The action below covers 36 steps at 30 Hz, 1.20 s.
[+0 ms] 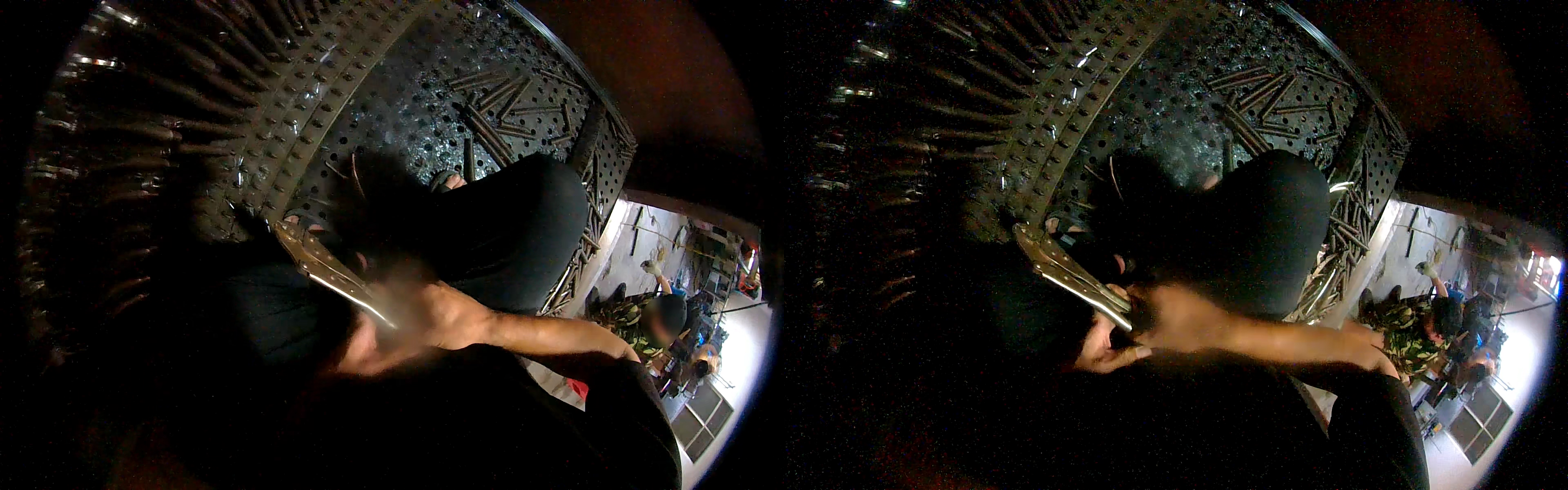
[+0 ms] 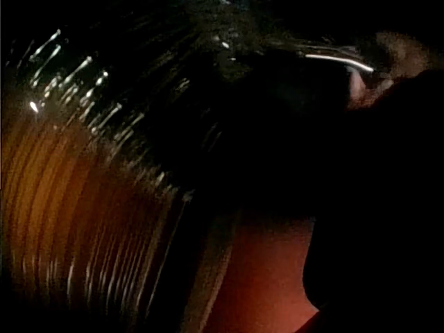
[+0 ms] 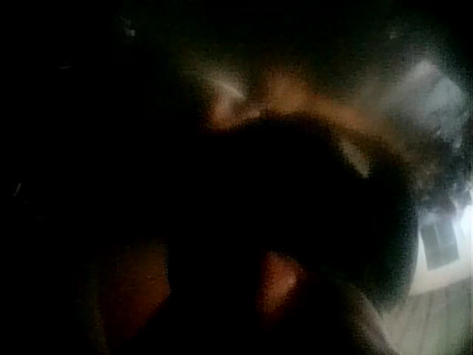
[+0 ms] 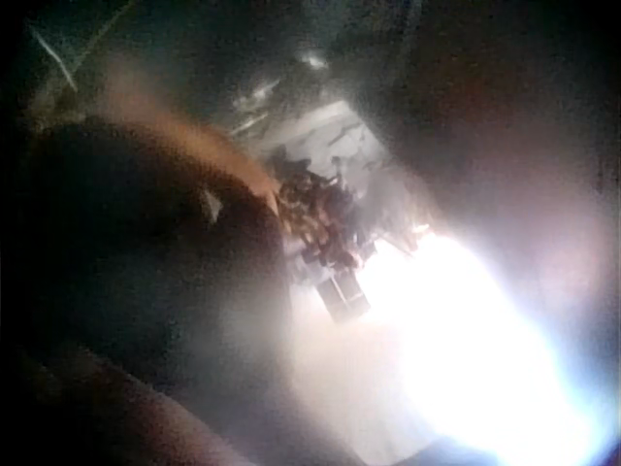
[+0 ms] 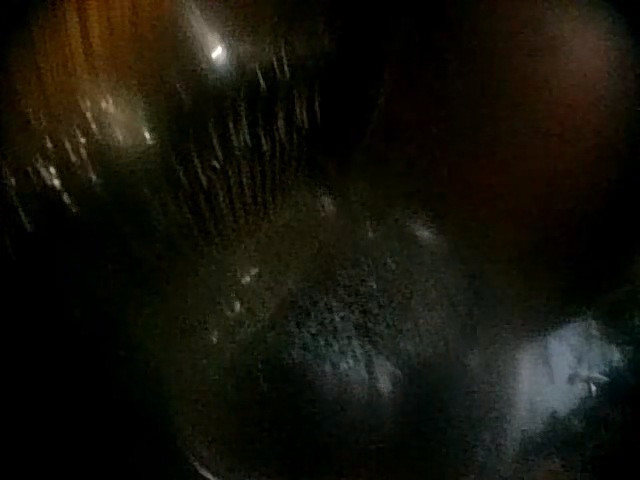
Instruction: The person uses locking pliers to grip and pull metal pins from a perforated metal rack. The person repeatedly selects pins, applies the pliers, and removes them, placing them on the floor.
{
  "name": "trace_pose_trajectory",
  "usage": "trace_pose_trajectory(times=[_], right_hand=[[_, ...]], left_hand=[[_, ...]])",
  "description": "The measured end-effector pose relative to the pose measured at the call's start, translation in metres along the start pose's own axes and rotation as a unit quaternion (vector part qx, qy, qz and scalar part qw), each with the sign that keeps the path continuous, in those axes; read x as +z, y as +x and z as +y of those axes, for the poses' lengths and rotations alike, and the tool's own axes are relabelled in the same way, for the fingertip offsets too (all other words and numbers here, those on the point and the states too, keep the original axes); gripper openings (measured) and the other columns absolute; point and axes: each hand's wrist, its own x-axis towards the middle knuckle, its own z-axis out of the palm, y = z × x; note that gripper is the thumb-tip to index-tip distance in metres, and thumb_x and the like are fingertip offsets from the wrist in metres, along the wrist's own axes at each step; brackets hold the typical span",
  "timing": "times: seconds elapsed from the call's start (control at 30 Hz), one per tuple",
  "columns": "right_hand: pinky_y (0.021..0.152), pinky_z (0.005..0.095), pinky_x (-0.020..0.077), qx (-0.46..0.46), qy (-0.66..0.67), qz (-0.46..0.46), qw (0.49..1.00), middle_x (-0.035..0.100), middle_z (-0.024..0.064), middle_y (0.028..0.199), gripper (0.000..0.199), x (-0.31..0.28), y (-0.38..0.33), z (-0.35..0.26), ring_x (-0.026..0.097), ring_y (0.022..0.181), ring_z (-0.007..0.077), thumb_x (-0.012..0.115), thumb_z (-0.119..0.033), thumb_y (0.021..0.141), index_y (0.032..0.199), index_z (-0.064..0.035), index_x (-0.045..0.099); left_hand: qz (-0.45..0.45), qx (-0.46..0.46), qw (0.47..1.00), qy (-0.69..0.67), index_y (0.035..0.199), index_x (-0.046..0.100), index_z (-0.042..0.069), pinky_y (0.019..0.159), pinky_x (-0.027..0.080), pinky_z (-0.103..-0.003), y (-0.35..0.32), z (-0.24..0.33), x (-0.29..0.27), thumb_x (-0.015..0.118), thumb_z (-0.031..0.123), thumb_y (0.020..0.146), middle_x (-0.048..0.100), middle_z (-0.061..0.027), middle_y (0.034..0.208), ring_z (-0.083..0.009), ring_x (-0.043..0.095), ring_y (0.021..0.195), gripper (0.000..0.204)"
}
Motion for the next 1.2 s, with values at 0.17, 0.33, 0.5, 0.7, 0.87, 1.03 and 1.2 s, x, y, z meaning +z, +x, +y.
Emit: trace_pose_trajectory(times=[0.17, 0.33, 0.5, 0.7, 0.87, 1.03, 1.2], right_hand=[[0.08, 0.0405, 0.0535, 0.037, 0.064, 0.023, 0.997, 0.071, 0.0166, 0.103, 0.041, 0.015, -0.001, 0.009, 0.067, 0.091, 0.032, 0.074, -0.022, 0.084, 0.117, -0.0008, 0.061], [0.076, 0.0398, 0.054, 0.089, -0.003, -0.007, 0.996, 0.072, 0.0148, 0.095, 0.029, -0.001, 0.0, -0.025, 0.068, 0.085, 0.0324, 0.073, -0.023, 0.086, 0.104, -0.0015, 0.068], [0.082, 0.0441, 0.0543, 0.163, -0.009, -0.035, 0.986, 0.071, 0.0195, 0.109, 0.041, 0.012, 0.0, 0.003, 0.068, 0.092, 0.0366, 0.073, -0.028, 0.086, 0.118, -0.0038, 0.066], [0.093, 0.0403, 0.053, 0.113, -0.023, -0.022, 0.993, 0.067, 0.0199, 0.126, 0.061, 0.025, -0.003, 0.042, 0.067, 0.109, 0.034, 0.073, -0.023, 0.085, 0.141, -0.0065, 0.055], [0.101, 0.0387, 0.0508, 0.145, 0.109, 0.007, 0.983, 0.067, 0.0146, 0.131, 0.065, 0.022, 0.005, 0.023, 0.066, 0.116, 0.027, 0.074, -0.012, 0.085, 0.146, -0.0071, 0.051], [0.103, 0.0373, 0.0496, 0.149, 0.105, 0.006, 0.983, 0.064, 0.0149, 0.135, 0.063, 0.014, 0.017, 0.003, 0.064, 0.12, 0.0252, 0.073, -0.007, 0.087, 0.147, -0.0075, 0.05], [0.106, 0.0371, 0.0461, 0.081, -0.024, 0.059, 0.995, 0.062, 0.0161, 0.137, 0.06, 0.027, 0.015, 0.048, 0.061, 0.123, 0.0272, 0.071, -0.006, 0.088, 0.144, -0.003, 0.051]], left_hand=[[0.054, 0.014, 0.998, -0.036, 0.152, 0.007, -0.007, 0.116, 0.023, -0.041, 0.005, -0.007, 0.007, 0.083, 0.018, 0.081, 0.026, -0.0172, 0.145, -0.0279, 0.03, 0.135, 0.107], [0.079, 0.003, 0.996, -0.043, 0.151, 0.011, -0.006, 0.113, 0.027, -0.041, 0.009, -0.007, 0.011, 0.081, 0.017, 0.083, 0.031, -0.0154, 0.141, -0.0263, 0.034, 0.13, 0.101], [0.102, 0.002, 0.994, -0.049, 0.151, 0.015, -0.005, 0.11, 0.03, -0.04, 0.011, -0.01, 0.016, 0.079, 0.015, 0.085, 0.035, -0.0136, 0.137, -0.0247, 0.037, 0.126, 0.095], [0.124, 0.002, 0.99, -0.064, 0.15, 0.02, -0.003, 0.106, 0.035, -0.04, 0.013, -0.019, 0.024, 0.077, 0.014, 0.087, 0.04, -0.0114, 0.132, -0.0227, 0.042, 0.121, 0.087], [0.144, 0.003, 0.987, -0.073, 0.15, 0.024, -0.002, 0.103, 0.038, -0.039, 0.011, -0.026, 0.028, 0.076, 0.013, 0.088, 0.045, -0.0096, 0.128, -0.0212, 0.046, 0.116, 0.082], [0.162, -0.003, 0.984, -0.073, 0.149, 0.028, -0.001, 0.1, 0.042, -0.039, 0.007, -0.028, 0.03, 0.074, 0.012, 0.09, 0.049, -0.0078, 0.123, -0.0196, 0.05, 0.112, 0.076], [0.214, 0.005, 0.975, -0.06, 0.149, 0.032, 0.001, 0.097, 0.046, -0.039, 0.02, -0.032, 0.031, 0.072, 0.011, 0.092, 0.053, -0.006, 0.119, -0.018, 0.054, 0.108, 0.07]])
